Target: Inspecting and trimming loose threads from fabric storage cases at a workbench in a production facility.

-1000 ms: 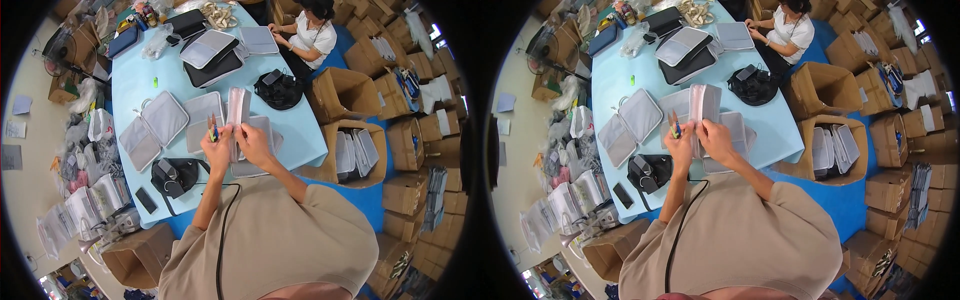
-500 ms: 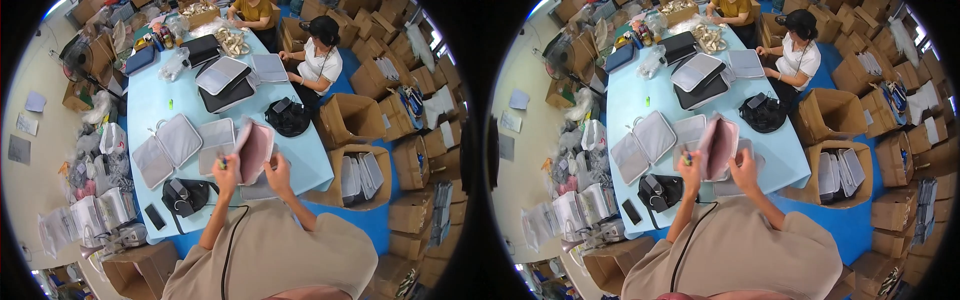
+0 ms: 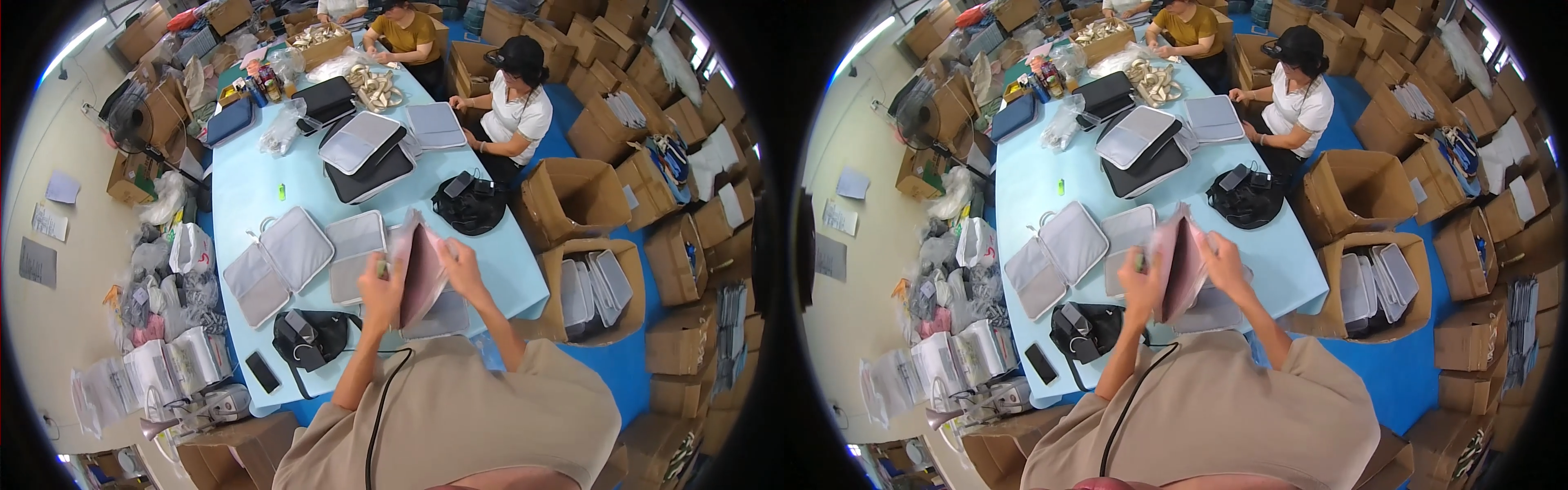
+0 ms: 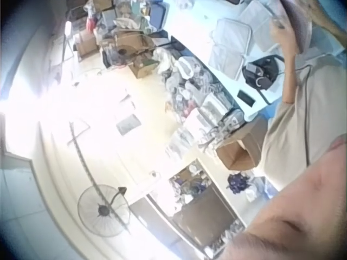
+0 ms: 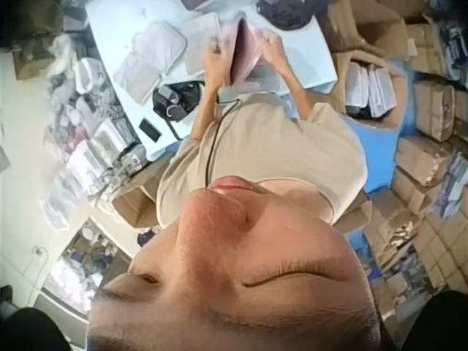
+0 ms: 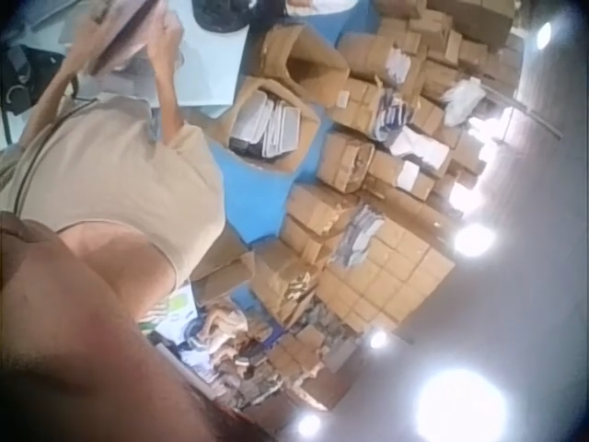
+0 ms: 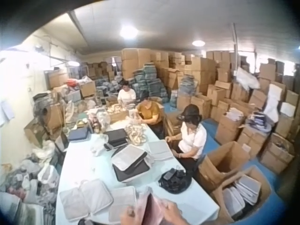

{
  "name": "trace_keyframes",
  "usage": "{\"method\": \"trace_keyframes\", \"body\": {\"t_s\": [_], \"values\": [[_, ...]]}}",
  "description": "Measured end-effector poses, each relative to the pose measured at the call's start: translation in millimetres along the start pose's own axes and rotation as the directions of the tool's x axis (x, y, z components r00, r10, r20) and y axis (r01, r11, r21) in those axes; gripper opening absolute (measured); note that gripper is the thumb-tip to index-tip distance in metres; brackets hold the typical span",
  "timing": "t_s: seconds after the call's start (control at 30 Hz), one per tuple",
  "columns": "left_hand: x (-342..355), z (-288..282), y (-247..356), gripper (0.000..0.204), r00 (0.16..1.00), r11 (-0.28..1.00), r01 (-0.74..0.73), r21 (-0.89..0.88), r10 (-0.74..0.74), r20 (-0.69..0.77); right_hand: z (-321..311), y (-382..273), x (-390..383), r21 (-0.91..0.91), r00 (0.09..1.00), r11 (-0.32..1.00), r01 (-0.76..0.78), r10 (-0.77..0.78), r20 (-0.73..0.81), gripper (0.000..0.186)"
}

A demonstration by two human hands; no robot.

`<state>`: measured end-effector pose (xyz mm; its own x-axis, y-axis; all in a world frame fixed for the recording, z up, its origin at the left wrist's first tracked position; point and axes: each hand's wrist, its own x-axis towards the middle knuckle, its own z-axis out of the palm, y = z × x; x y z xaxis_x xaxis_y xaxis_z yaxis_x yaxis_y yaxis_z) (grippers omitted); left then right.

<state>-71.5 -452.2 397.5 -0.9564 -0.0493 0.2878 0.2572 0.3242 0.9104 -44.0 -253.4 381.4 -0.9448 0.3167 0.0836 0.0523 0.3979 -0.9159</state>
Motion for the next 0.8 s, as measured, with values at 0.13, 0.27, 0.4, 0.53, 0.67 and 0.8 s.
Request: {"method": "trace_keyframes", "body": {"t_s": [0.13, 0.27, 0.4, 0.53, 0.67, 0.8], "values": [[50, -63, -100, 0.025, 0.834, 0.833, 0.252, -0.493, -0.445, -0.326, -33, -7, 19, 0.456, 0.939, 0.887, -0.076, 0.217, -0.266, 0.041], [59, -86, -85, 0.028, 0.737, 0.599, 0.065, -0.798, -0.568, -0.366, -34, 30, 17, 0.599, 0.909, 0.78, -0.182, 0.366, -0.201, 0.045], [59, -100, -65, 0.039, 0.659, 0.687, 0.011, -0.727, -0.552, -0.511, 7, 31, 0, 0.599, 0.91, 0.761, -0.249, 0.396, -0.125, 0.042], [70, -144, -61, 0.038, 0.618, 0.732, -0.156, -0.663, -0.451, -0.644, 35, 46, -20, 0.507, 0.916, 0.779, -0.368, 0.399, 0.051, 0.04], [78, -209, -30, 0.041, 0.539, 0.861, -0.175, -0.477, -0.321, -0.779, 57, 99, -44, 0.385, 0.826, 0.742, -0.549, 0.411, 0.386, 0.042], [94, -282, -22, 0.032, 0.442, 0.989, -0.139, -0.056, 0.011, -0.897, 62, 119, -56, 0.217, 0.736, 0.755, -0.619, 0.461, 0.496, 0.038]]}}
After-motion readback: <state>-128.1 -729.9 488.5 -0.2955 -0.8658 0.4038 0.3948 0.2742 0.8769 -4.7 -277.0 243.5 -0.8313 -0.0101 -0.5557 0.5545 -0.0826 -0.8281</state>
